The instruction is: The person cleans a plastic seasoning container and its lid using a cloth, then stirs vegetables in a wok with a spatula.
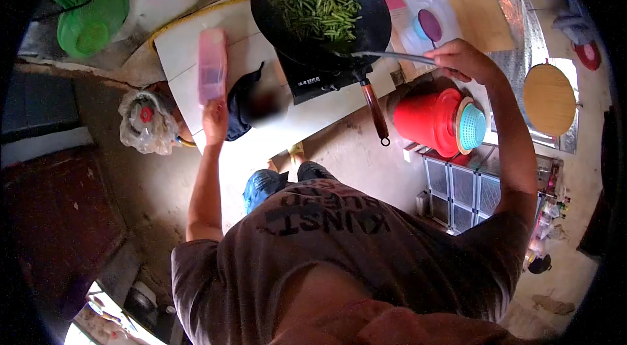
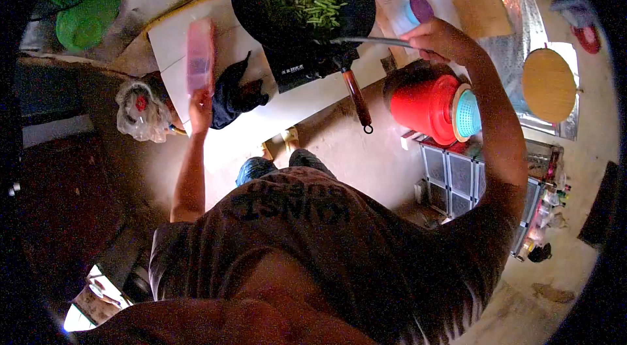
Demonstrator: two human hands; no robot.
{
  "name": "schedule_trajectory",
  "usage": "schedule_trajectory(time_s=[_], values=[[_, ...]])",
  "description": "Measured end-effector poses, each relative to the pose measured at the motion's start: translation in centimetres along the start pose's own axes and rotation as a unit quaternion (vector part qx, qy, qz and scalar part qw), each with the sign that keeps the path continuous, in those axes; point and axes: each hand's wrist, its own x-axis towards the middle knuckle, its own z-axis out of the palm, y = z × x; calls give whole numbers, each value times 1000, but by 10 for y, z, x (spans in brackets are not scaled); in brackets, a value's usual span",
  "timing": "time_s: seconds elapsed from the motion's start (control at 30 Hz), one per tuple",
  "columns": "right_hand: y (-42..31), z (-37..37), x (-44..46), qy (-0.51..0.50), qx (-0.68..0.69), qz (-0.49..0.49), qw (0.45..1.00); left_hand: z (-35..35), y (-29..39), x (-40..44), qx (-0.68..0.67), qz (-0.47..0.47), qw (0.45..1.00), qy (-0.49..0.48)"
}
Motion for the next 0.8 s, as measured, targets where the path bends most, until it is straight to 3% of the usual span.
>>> schedule_trajectory(time_s=[0.03,0.1,0.17,0.27,0.33,0.43,0.57,0.63,0.77,0.8], values=[[4,-1,1,-1,-40,15,999,4,14,-8,16,61,998,-3],[25,-4,20,18,-103,18,994,11,43,-27,-29,2,999,-43],[54,9,74,50,-185,-84,978,23,63,-39,-61,-19,997,-49],[62,51,132,259,-219,-216,916,30,107,-43,-130,-88,982,-108],[62,56,141,280,-251,-183,908,35,131,-45,-174,-122,969,-128],[31,52,95,273,-345,-209,873,61,134,-62,-262,-162,938,-159],[17,1,43,212,-322,-199,901,78,182,-60,-347,-212,870,-279],[40,-42,45,232,-404,-225,856,92,207,-57,-362,-206,843,-341],[71,-89,99,215,-436,-189,853,123,247,-45,-319,-181,808,-461],[79,-84,128,209,-385,-229,869,135,249,-49,-330,-178,799,-470]])
